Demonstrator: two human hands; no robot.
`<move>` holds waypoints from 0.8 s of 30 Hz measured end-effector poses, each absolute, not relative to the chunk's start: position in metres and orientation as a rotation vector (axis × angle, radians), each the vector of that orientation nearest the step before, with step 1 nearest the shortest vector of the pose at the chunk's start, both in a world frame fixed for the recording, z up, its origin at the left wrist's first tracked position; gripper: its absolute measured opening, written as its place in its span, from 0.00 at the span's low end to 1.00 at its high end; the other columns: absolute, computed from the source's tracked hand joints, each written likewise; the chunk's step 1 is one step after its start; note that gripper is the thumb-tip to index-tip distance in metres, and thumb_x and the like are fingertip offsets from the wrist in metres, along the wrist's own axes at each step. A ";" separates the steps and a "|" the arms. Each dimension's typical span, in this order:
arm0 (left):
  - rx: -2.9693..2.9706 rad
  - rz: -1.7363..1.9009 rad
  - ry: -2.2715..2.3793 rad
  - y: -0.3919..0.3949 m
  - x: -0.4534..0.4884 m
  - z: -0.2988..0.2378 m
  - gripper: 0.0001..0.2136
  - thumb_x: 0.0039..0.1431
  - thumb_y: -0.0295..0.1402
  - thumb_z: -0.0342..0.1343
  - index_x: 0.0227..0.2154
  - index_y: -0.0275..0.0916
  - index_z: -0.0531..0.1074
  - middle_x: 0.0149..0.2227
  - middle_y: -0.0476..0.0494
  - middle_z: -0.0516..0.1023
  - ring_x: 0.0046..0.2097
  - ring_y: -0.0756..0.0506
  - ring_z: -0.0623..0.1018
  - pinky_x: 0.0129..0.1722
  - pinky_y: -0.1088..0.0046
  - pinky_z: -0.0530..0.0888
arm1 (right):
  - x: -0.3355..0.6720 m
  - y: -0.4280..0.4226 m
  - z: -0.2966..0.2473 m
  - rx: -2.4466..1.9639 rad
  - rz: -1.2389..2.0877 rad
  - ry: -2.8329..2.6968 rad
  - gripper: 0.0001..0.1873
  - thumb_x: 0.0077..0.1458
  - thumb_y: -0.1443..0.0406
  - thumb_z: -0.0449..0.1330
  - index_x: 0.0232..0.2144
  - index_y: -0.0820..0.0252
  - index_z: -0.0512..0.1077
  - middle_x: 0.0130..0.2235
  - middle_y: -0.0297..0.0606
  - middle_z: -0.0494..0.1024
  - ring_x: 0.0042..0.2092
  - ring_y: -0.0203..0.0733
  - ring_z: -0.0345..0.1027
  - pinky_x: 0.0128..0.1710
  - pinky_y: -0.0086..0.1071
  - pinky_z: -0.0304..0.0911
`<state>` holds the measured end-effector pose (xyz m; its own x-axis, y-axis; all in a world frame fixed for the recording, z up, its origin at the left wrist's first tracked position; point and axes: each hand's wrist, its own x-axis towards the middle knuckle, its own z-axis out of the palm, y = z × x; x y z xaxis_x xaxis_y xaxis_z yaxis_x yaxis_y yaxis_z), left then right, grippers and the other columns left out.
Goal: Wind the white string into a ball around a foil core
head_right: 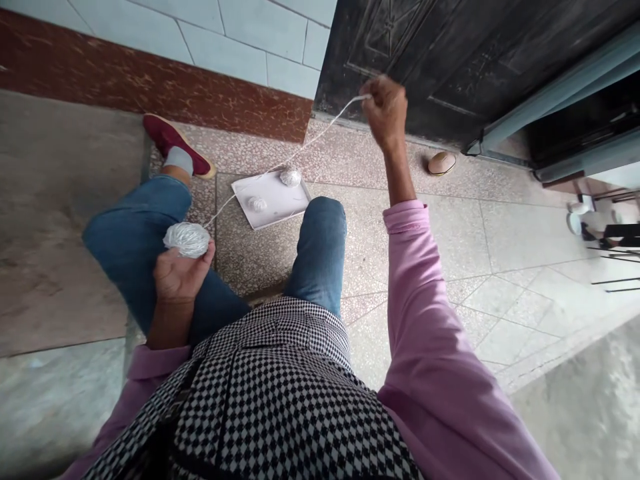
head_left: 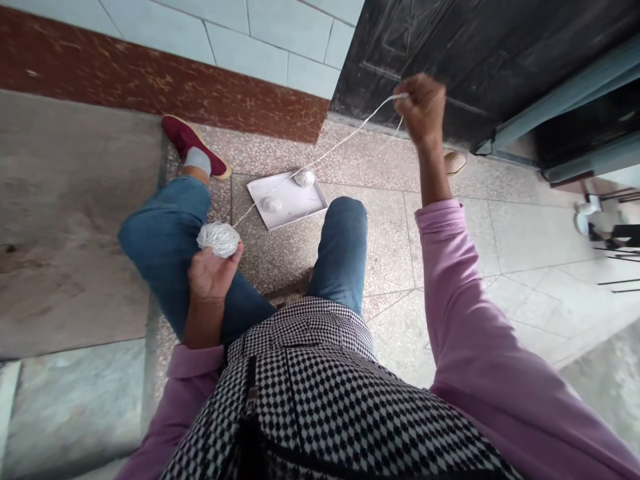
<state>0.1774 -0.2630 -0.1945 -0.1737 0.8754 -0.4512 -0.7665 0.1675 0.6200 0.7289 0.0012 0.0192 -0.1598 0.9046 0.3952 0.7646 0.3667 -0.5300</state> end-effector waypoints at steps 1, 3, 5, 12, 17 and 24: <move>0.168 1.432 0.964 -0.263 0.177 -0.198 0.15 0.59 0.38 0.78 0.48 0.47 0.85 0.59 0.39 0.93 0.70 0.31 0.87 0.68 0.52 0.91 | 0.723 -0.008 0.003 -1.537 0.223 -1.927 0.17 0.86 0.49 0.68 0.50 0.51 0.88 0.50 0.50 0.93 0.54 0.55 0.88 0.66 0.52 0.88; 0.203 1.360 0.987 -0.264 0.176 -0.205 0.15 0.58 0.36 0.79 0.45 0.46 0.83 0.57 0.39 0.93 0.71 0.29 0.87 0.71 0.47 0.89 | 0.693 -0.035 -0.033 -1.654 0.229 -1.819 0.14 0.84 0.58 0.67 0.55 0.59 0.89 0.58 0.58 0.94 0.58 0.55 0.88 0.72 0.54 0.85; 0.242 1.290 1.000 -0.264 0.177 -0.212 0.15 0.57 0.34 0.79 0.44 0.45 0.82 0.56 0.39 0.93 0.67 0.30 0.89 0.69 0.47 0.90 | 0.642 -0.070 -0.072 -1.645 0.349 -1.811 0.15 0.83 0.61 0.67 0.60 0.61 0.89 0.64 0.59 0.93 0.64 0.57 0.88 0.72 0.54 0.87; 0.332 1.166 1.024 -0.268 0.183 -0.220 0.27 0.50 0.30 0.85 0.52 0.45 0.84 0.52 0.42 0.94 0.45 0.39 0.93 0.41 0.69 0.87 | 0.431 -0.192 -0.157 -1.233 1.460 -1.803 0.28 0.83 0.42 0.80 0.62 0.60 0.90 0.71 0.51 0.89 0.71 0.60 0.82 0.66 0.46 0.82; 0.362 1.168 0.951 -0.272 0.181 -0.221 0.26 0.52 0.29 0.86 0.52 0.43 0.83 0.55 0.41 0.93 0.49 0.41 0.92 0.47 0.69 0.89 | 0.397 -0.221 -0.157 -1.247 1.652 -1.578 0.23 0.77 0.47 0.86 0.55 0.56 0.87 0.72 0.47 0.89 0.71 0.60 0.82 0.61 0.42 0.80; 0.399 1.160 0.932 -0.273 0.182 -0.223 0.29 0.50 0.35 0.92 0.53 0.39 0.87 0.49 0.36 0.93 0.47 0.37 0.92 0.48 0.62 0.92 | 0.415 -0.202 -0.134 -1.241 1.761 -1.394 0.27 0.79 0.43 0.83 0.51 0.59 0.84 0.61 0.44 0.91 0.64 0.50 0.80 0.57 0.36 0.79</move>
